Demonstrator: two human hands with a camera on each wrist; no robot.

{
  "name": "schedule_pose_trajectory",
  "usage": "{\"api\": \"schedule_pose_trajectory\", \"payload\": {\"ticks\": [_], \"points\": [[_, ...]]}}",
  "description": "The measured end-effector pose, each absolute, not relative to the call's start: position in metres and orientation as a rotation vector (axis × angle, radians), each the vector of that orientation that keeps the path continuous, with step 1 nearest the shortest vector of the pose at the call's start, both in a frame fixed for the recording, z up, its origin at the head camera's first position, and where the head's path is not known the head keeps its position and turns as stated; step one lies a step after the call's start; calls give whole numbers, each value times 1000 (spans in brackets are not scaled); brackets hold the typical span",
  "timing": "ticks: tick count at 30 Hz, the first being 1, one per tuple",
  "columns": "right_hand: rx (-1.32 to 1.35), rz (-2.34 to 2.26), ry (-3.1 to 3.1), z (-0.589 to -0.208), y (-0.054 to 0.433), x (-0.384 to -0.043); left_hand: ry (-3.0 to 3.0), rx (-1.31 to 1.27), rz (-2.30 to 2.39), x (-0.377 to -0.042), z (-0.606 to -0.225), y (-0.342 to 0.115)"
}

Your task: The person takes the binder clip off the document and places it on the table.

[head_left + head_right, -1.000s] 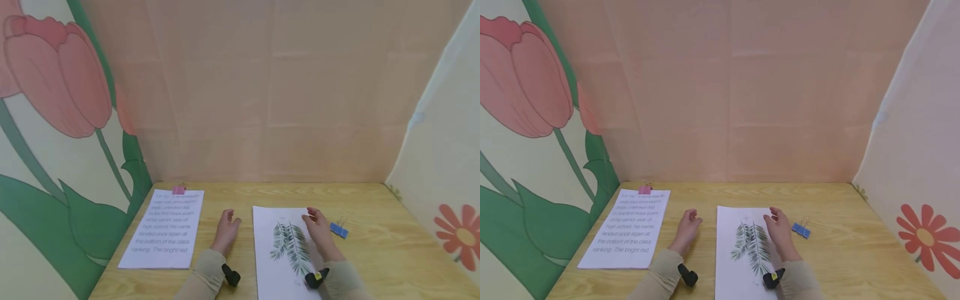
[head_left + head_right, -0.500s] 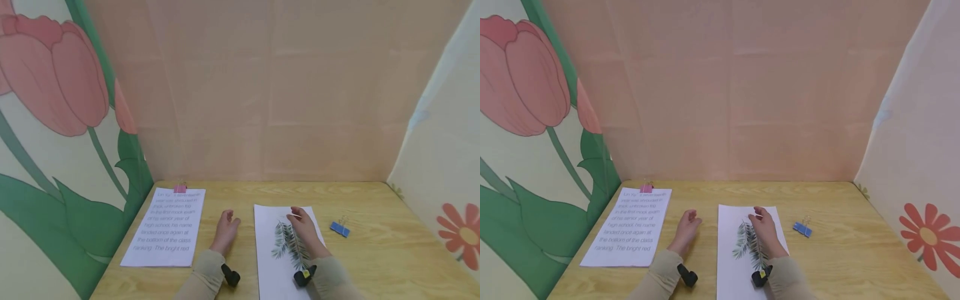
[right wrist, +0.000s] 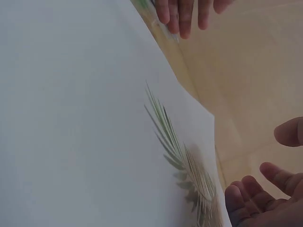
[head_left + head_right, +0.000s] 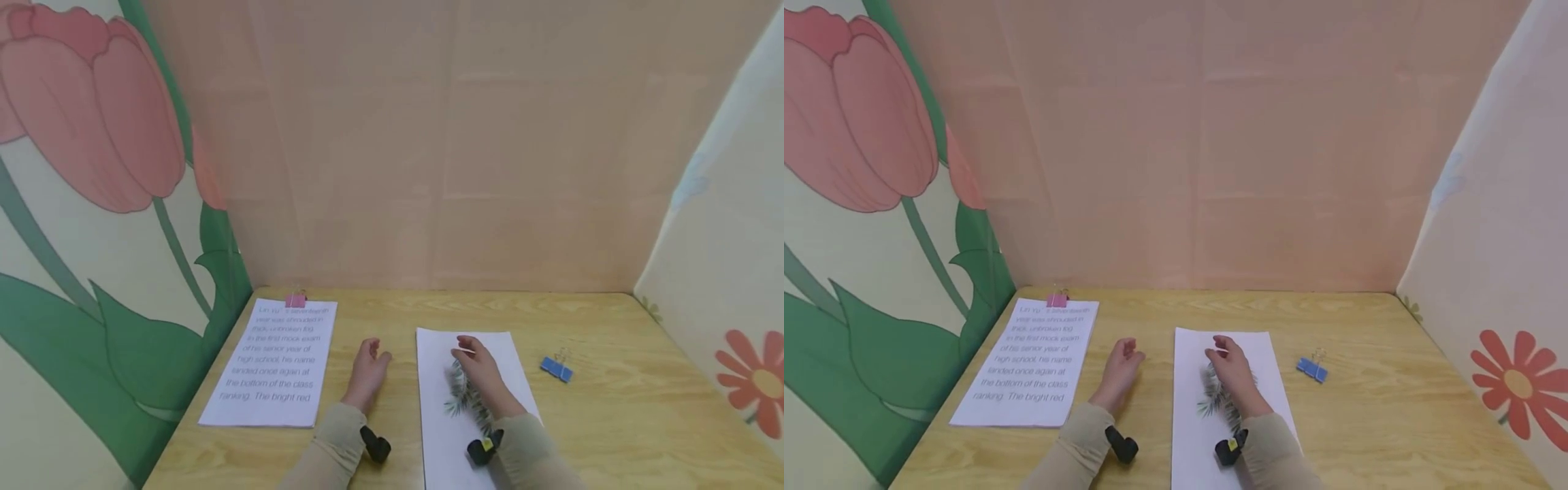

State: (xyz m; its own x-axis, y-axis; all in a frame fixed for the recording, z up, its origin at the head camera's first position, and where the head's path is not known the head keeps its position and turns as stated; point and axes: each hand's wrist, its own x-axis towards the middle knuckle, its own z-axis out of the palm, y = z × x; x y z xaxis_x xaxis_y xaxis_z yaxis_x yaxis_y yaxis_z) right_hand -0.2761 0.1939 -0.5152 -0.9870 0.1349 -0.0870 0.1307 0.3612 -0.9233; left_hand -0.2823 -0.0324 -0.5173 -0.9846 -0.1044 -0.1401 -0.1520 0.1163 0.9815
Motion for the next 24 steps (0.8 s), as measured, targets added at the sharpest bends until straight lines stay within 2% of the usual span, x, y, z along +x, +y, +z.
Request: {"api": "schedule_pose_trajectory", "payload": {"ticks": [9, 24], "points": [[-233, 1742, -2619, -506, 180, -283, 2346, -284, 2044, -286, -511, -37], [-179, 1740, -2618, -511, 162, -279, 2502, -207, 1881, -279, -516, -50]]}}
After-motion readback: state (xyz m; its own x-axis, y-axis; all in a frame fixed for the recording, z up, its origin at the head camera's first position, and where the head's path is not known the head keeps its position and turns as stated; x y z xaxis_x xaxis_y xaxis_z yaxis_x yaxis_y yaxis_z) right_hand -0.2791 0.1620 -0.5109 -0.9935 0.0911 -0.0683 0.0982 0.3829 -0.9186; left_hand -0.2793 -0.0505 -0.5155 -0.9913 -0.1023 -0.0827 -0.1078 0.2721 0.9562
